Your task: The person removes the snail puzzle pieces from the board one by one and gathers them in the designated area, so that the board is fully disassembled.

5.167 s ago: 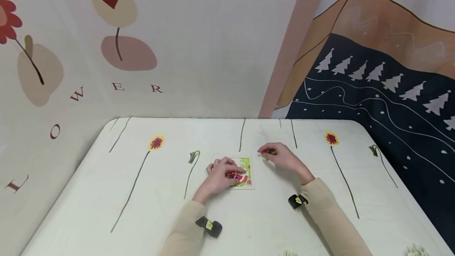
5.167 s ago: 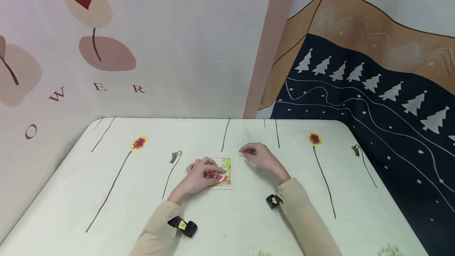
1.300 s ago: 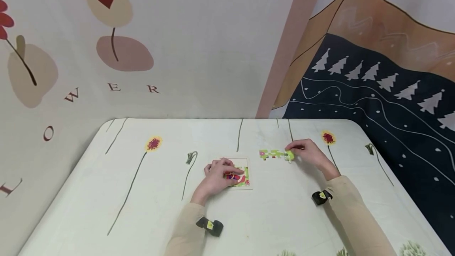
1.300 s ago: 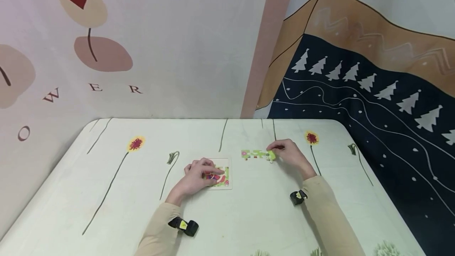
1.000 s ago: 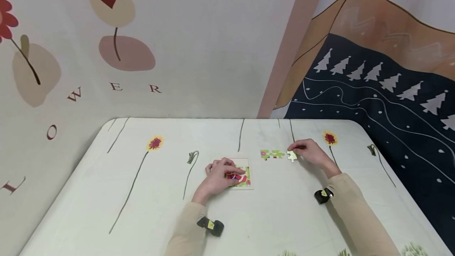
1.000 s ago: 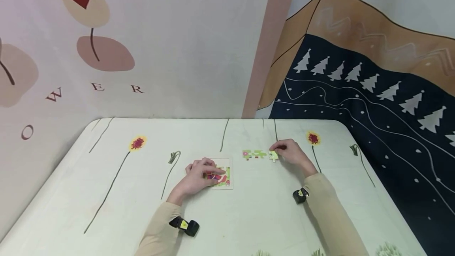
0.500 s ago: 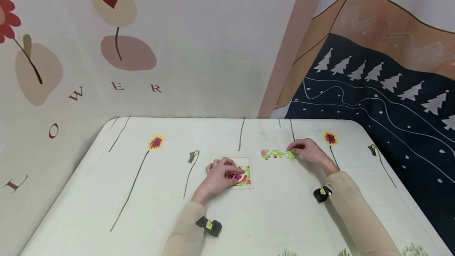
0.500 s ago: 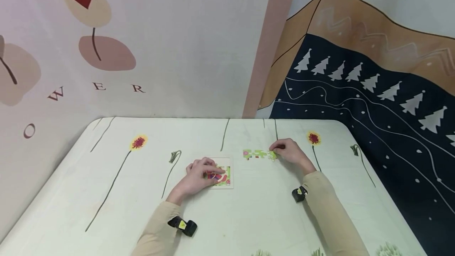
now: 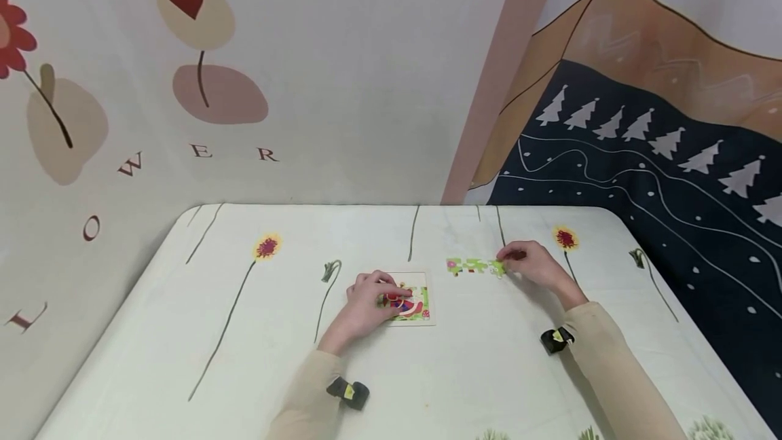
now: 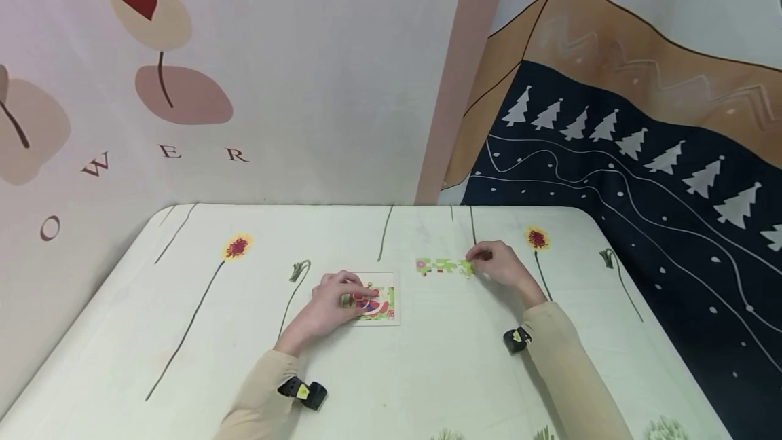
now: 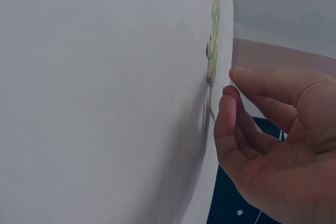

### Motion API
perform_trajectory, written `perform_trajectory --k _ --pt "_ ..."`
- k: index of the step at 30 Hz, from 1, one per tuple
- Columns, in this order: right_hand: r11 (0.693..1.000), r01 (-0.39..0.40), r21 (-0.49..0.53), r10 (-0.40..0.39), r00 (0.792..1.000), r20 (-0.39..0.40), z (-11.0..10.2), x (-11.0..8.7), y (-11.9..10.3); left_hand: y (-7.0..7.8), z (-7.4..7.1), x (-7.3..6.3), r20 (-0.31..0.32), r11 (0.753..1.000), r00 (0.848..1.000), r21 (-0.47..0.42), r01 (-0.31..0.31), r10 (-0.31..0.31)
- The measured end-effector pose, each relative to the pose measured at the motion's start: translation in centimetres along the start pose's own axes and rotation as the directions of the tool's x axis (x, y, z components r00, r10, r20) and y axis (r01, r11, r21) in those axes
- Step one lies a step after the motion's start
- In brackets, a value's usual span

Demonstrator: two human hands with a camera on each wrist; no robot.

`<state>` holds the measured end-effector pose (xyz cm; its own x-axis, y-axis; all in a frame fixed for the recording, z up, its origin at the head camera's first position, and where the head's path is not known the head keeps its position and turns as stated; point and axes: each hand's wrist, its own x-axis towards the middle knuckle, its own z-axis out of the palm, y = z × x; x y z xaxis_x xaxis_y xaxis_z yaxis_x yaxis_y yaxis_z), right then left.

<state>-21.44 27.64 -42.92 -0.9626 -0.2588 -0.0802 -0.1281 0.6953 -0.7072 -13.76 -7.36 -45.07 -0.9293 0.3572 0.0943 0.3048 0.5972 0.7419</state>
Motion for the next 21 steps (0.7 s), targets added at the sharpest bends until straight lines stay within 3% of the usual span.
perform_trajectory --k 12,21 --pt "0.994 0.096 0.057 -0.095 0.995 -0.009 1.0 -0.2 -0.8 -1.5 -0.3 -0.1 0.023 0.997 0.999 -0.063 0.041 -0.04" --pt "0.988 0.125 0.094 -0.126 0.992 0.009 2.4 -0.3 -2.1 -1.5 -0.4 0.0 0.027 0.996 0.998 -0.069 0.062 -0.061"
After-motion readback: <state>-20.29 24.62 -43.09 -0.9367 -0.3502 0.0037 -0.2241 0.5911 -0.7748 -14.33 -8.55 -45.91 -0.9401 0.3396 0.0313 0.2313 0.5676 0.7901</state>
